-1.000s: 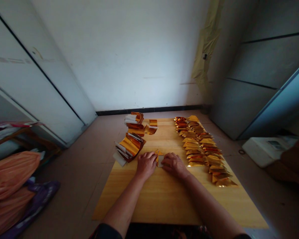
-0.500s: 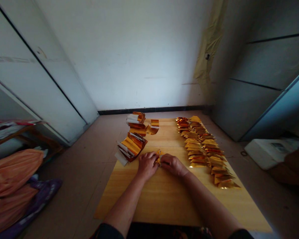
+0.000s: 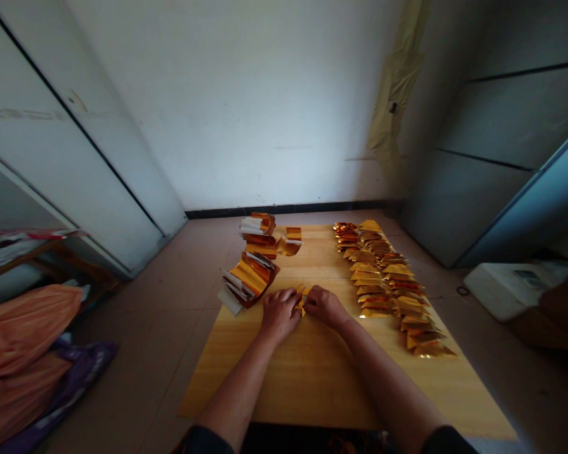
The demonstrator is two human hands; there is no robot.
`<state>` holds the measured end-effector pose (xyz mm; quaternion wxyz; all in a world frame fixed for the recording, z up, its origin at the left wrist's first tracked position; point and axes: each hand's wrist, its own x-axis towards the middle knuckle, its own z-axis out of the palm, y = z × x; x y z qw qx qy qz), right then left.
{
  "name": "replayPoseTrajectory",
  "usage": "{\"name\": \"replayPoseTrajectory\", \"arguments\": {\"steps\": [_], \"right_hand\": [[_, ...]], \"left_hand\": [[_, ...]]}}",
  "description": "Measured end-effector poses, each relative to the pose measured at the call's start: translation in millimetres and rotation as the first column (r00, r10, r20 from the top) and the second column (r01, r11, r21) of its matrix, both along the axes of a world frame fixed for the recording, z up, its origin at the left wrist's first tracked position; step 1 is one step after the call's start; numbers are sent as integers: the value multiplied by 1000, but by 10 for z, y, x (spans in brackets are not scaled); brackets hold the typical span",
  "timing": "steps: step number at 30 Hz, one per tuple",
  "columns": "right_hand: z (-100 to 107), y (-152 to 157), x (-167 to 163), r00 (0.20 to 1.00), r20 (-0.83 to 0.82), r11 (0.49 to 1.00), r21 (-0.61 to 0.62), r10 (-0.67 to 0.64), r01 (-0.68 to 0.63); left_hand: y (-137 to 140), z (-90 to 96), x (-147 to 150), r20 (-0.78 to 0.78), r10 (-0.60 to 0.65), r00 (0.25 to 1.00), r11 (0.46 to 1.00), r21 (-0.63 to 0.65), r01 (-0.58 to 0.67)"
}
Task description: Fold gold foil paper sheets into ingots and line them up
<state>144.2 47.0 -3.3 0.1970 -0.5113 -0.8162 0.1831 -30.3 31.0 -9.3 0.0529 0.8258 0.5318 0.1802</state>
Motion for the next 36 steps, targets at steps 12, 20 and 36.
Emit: {"name": "replayPoseTrajectory", "arguments": {"steps": [12, 20, 36], "right_hand": [[89, -30, -67, 989, 122, 994, -50, -86, 93], [51, -23, -47, 996, -1, 994, -67, -91, 91], [-105, -29, 47, 955, -277, 992, 30, -107, 120]], "left_hand": [[-27, 13, 14, -38, 5, 999, 1000, 30, -4], [-32, 36, 38, -26, 32, 999, 999, 16, -31], [-42, 45, 66, 13, 37, 999, 999, 29, -37]]}}
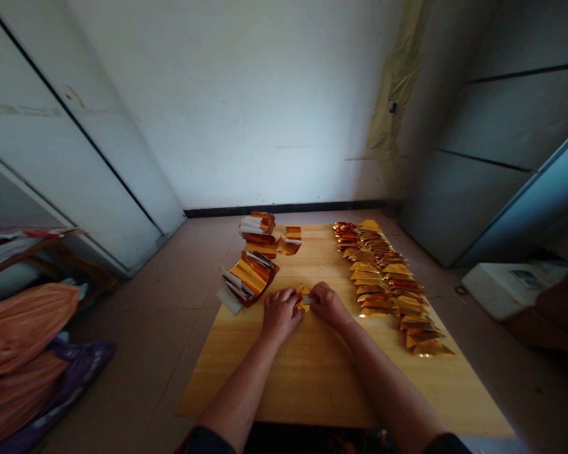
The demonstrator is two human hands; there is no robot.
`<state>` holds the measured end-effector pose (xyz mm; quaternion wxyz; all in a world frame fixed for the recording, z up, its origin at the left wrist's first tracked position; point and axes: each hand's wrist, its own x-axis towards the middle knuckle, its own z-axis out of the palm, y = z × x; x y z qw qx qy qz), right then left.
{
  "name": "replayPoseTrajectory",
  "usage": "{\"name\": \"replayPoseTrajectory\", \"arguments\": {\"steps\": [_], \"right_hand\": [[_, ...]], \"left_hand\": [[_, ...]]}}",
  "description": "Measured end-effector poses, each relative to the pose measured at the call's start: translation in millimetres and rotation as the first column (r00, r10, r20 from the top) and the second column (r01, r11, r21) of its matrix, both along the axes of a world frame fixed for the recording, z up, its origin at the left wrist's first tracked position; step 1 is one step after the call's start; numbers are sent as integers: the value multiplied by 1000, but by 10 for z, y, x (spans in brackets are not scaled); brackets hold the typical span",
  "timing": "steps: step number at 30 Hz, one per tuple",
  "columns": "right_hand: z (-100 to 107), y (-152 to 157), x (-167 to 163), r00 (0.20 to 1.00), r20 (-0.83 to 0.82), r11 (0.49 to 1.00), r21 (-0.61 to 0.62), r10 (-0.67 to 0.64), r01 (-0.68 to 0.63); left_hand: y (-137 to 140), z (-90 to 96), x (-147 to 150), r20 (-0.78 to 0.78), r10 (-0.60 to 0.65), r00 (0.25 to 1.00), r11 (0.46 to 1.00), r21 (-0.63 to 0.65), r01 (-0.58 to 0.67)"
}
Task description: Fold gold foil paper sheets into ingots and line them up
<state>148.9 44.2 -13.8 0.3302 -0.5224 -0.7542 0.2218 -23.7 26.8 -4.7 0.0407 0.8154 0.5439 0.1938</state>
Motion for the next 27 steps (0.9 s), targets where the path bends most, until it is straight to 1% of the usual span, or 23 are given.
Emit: {"name": "replayPoseTrajectory", "arguments": {"steps": [4, 6, 8, 10, 12, 14, 17, 19, 23, 27], "right_hand": [[-14, -27, 2, 998, -36, 995, 75, -58, 61], [-3, -89, -14, 999, -33, 995, 90, -44, 47], [28, -177, -45, 1000, -6, 998, 70, -8, 9], [79, -266, -81, 998, 49, 999, 22, 29, -30], [144, -335, -106, 989, 142, 999, -21, 33, -30], [211, -379, -110, 967, 250, 999, -33, 45, -38], [287, -427, -73, 910, 401, 994, -3, 102, -110], [310, -466, -30, 876, 466, 988, 28, 122, -152], [310, -534, 55, 854, 510, 983, 77, 107, -169], [305, -501, 96, 853, 517, 986, 90, 76, -142]], "left_hand": [[-38, 34, 35, -33, 11, 999, 1000, 6, -11], [-70, 42, 72, -51, 29, 998, 999, 17, -28], [-106, 40, 118, -63, 43, 997, 999, 31, -41], [-141, 35, 163, -72, 52, 996, 998, 35, -50], [-172, 38, 191, -83, 55, 995, 998, 23, -53], [-194, 58, 188, -94, 44, 995, 999, 4, -44], [-205, 114, 115, -103, -9, 995, 1000, -14, 7], [-196, 152, 34, -103, -56, 993, 998, -25, 54], [-159, 168, -118, -68, -151, 986, 989, -10, 151], [-127, 103, -180, -3, -230, 973, 973, 20, 230]]}}
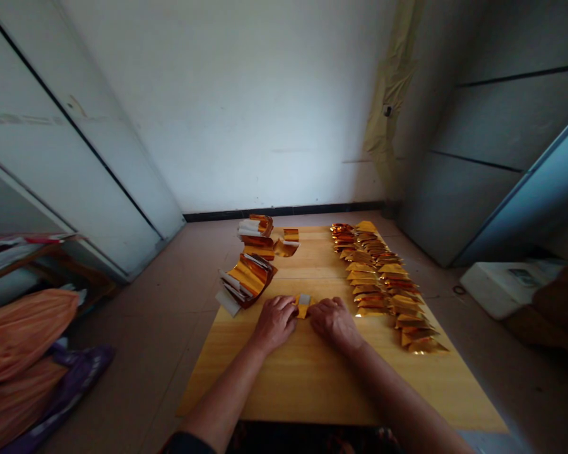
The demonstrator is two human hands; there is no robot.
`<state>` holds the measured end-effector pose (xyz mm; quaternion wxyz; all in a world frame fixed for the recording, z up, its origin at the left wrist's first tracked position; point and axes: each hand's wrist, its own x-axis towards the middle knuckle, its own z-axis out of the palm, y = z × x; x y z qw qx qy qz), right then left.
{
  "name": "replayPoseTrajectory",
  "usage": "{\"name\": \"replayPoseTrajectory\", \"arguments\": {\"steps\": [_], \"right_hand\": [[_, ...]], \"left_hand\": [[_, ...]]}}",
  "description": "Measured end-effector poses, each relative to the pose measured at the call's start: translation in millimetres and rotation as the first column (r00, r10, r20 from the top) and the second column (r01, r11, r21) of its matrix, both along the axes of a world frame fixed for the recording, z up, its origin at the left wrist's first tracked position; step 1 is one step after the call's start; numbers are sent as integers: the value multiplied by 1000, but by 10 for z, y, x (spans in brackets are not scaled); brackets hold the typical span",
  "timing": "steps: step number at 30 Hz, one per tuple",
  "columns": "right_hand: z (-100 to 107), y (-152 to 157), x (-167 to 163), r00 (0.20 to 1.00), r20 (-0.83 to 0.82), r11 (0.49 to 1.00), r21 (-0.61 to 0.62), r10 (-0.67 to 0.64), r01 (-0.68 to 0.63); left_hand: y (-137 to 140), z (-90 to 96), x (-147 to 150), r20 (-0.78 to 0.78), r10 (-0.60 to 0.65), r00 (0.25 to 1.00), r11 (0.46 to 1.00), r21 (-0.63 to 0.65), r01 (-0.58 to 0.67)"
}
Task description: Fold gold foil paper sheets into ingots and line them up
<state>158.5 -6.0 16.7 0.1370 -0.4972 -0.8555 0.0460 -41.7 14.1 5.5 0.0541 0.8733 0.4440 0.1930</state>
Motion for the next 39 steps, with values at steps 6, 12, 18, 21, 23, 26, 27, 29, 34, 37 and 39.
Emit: {"name": "replayPoseTrajectory", "arguments": {"steps": [6, 12, 18, 21, 23, 26, 27, 29, 34, 37, 39], "right_hand": [[-12, 104, 10, 1000, 2, 1000, 16, 8, -8], [-74, 93, 44, 997, -68, 999, 27, 32, -30], [-155, 112, 7, 991, -132, 998, 54, -20, 27], [-166, 141, -6, 985, -165, 999, 18, -47, 50], [-165, 163, -8, 979, -186, 996, -14, -85, 84], [-168, 195, -16, 967, -206, 988, -53, -151, 143], [-173, 204, -21, 963, -211, 985, -63, -170, 160], [-184, 222, -37, 956, -216, 979, -78, -200, 188], [-196, 252, -108, 945, -170, 958, -109, -281, 265], [-167, 253, -167, 922, -116, 927, -119, -370, 357], [-135, 249, -201, 910, -75, 910, -121, -407, 397]], "left_hand": [[25, -44, 7, -15, -3, 1000, 999, 33, 4], [45, -81, -5, -10, -55, 998, 991, 123, 56], [68, -110, 24, -24, -20, 1000, 982, 186, 24], [98, -141, 62, -18, 7, 1000, 979, 202, -3], [125, -174, 83, 8, 13, 1000, 980, 199, -15], [163, -220, 94, 76, 15, 997, 986, 163, -27], [173, -230, 91, 103, 18, 994, 989, 144, -33], [190, -241, 81, 167, 32, 985, 994, 101, -49], [233, -263, 67, 324, 74, 943, 996, 25, -87], [269, -282, 88, 364, 116, 924, 992, -3, -123], [291, -290, 109, 385, 157, 909, 987, -28, -158]]}}
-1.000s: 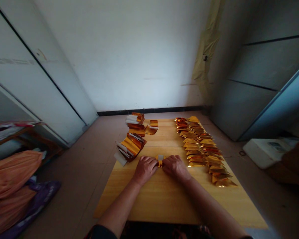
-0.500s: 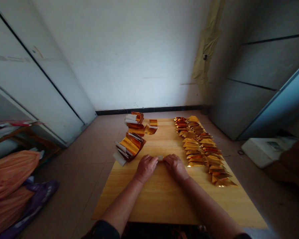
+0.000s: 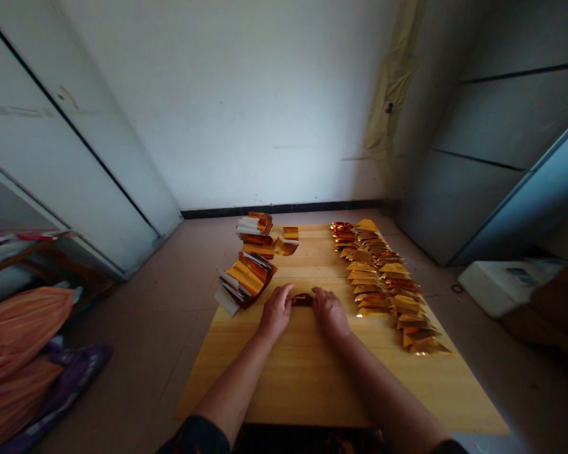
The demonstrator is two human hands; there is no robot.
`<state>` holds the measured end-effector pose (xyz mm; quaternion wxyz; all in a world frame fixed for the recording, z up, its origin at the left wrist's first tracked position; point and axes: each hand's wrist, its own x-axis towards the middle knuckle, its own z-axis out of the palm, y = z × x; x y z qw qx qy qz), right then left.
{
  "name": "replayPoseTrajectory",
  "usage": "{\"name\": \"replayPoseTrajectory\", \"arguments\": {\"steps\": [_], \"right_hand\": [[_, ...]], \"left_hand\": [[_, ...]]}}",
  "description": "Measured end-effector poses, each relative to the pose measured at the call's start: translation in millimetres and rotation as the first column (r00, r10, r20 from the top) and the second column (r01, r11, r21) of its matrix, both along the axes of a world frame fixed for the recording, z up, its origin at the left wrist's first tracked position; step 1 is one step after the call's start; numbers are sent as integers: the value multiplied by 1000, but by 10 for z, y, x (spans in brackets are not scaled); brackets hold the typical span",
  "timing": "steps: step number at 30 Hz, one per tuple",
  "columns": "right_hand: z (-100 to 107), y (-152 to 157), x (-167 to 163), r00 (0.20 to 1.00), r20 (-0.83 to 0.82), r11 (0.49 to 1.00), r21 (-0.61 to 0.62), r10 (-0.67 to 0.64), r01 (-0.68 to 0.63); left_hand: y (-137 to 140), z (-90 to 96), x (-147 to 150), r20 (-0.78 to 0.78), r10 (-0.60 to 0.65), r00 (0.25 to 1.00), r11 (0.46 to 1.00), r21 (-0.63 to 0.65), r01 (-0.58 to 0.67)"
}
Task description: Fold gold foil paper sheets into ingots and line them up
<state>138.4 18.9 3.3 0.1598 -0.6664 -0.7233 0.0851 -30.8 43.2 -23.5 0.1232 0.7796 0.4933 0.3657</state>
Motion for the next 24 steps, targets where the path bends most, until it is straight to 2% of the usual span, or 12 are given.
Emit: {"name": "replayPoseTrajectory", "arguments": {"steps": [10, 24], "right_hand": [[82, 33, -26, 995, 73, 996, -57, -63, 67], [85, 43, 10, 996, 79, 998, -56, -29, 33]], "left_hand": [[34, -21, 77, 8, 85, 996, 995, -46, -84], [20, -4, 65, 11, 37, 999, 999, -38, -36]]}}
